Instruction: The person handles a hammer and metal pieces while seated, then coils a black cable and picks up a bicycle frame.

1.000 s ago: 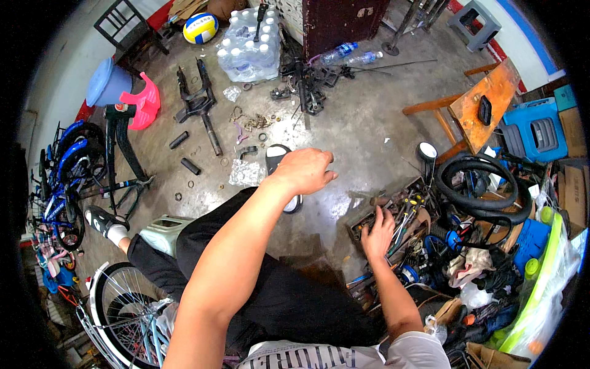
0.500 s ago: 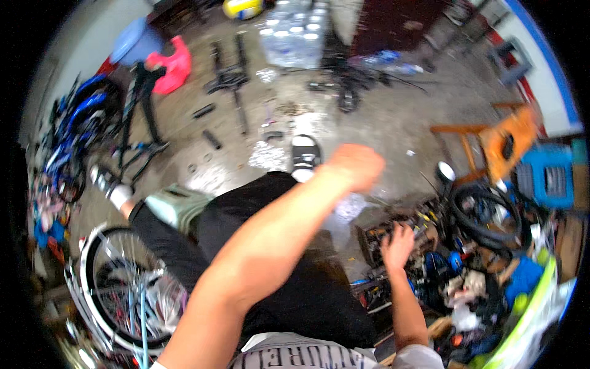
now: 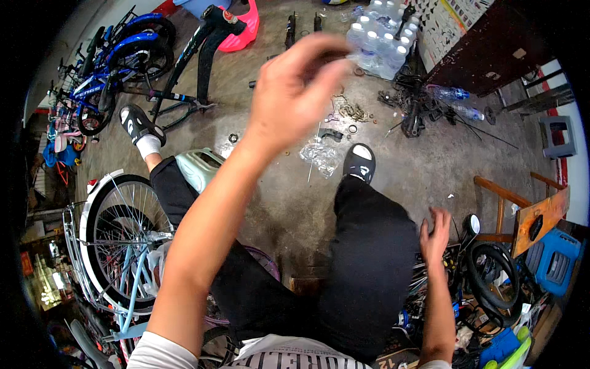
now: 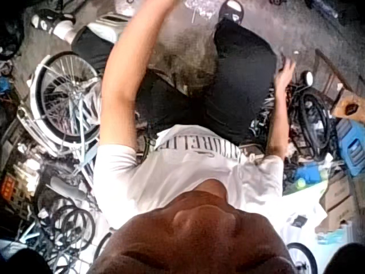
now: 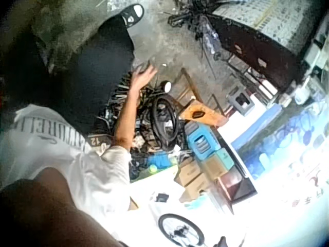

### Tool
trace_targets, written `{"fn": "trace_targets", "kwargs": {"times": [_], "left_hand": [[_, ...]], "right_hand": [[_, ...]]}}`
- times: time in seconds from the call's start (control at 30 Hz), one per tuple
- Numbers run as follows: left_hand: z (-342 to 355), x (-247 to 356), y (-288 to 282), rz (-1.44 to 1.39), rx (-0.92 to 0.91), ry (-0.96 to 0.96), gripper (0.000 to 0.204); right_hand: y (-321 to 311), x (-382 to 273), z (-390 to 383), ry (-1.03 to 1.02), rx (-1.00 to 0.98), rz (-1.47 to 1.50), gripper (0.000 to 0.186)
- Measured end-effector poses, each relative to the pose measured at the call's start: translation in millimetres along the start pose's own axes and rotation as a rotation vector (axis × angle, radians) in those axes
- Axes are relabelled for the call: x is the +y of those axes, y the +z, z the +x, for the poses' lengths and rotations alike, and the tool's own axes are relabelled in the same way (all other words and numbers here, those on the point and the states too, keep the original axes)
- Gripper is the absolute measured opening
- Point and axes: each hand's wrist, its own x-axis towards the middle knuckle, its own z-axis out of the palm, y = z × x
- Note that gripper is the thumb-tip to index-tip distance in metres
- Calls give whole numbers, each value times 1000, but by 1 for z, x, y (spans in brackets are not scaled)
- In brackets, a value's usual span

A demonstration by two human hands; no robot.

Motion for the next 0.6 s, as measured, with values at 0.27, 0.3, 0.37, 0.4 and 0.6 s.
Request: {"fn": "trace_targets", "kwargs": {"times": [0.27, 0.3, 0.37, 0.4, 0.6], "left_hand": [[-235, -251, -59, 611, -304, -1131, 52], [-246, -260, -39, 606, -269, -1158, 53], [-260, -281, -9, 630, -193, -1214, 55], [-266, -293, 0, 664, -170, -1224, 62], [-278, -331, 16, 675, -179, -1246, 43]], "right_hand": [[127, -77, 200, -191, -545, -3, 31], [156, -74, 210, -250, -611, -16, 33], [210, -89, 227, -286, -808, -26, 41], [236, -95, 231, -368, -830, -100, 40], [326, -132, 220, -215, -746, -148, 35]]}}
